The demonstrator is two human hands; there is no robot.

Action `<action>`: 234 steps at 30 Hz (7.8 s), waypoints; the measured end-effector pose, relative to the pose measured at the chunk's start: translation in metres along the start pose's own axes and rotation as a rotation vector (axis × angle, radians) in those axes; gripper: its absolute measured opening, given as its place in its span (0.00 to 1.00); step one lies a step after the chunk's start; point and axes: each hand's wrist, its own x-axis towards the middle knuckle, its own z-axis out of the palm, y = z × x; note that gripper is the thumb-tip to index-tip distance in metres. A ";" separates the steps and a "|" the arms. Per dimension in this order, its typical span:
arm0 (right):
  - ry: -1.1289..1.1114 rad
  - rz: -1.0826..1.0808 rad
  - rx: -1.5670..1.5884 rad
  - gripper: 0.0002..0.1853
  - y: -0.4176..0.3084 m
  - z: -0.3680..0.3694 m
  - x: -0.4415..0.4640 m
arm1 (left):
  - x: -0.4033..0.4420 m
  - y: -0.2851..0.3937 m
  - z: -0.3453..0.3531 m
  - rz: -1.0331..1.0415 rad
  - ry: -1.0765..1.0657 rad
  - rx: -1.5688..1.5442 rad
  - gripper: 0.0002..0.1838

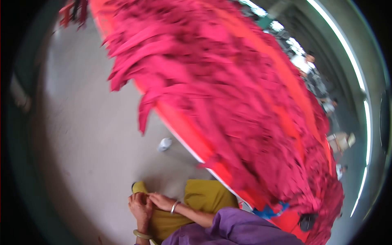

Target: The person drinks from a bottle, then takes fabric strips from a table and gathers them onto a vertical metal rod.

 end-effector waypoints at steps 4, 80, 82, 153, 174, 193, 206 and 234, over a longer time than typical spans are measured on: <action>-0.071 -0.069 -0.163 0.16 -0.038 -0.038 -0.092 | -0.004 0.011 0.017 0.133 -0.046 -0.074 0.08; 0.630 -0.439 0.060 0.11 -0.104 -0.535 -0.411 | 0.018 0.655 0.048 1.401 -0.204 -0.719 0.19; 0.801 -0.238 -0.146 0.11 -0.092 -0.536 -0.402 | 0.069 0.642 0.109 1.509 -0.141 -0.163 0.21; 1.611 -0.393 0.453 0.06 -0.099 -0.382 -0.327 | -0.056 0.512 0.109 0.662 -1.181 -0.763 0.06; 1.693 -0.759 0.427 0.03 -0.106 -0.372 -0.332 | -0.080 0.526 0.091 0.751 -1.134 -0.930 0.06; 1.294 -0.205 0.796 0.32 -0.129 -0.375 -0.359 | -0.096 0.525 0.083 0.820 -0.972 -0.831 0.11; 1.373 -0.651 0.922 0.05 -0.127 -0.384 -0.348 | -0.105 0.538 0.085 0.711 -0.968 -0.826 0.16; 1.230 -0.404 0.832 0.21 -0.115 -0.347 -0.367 | -0.089 0.496 0.067 0.798 -1.200 -0.610 0.15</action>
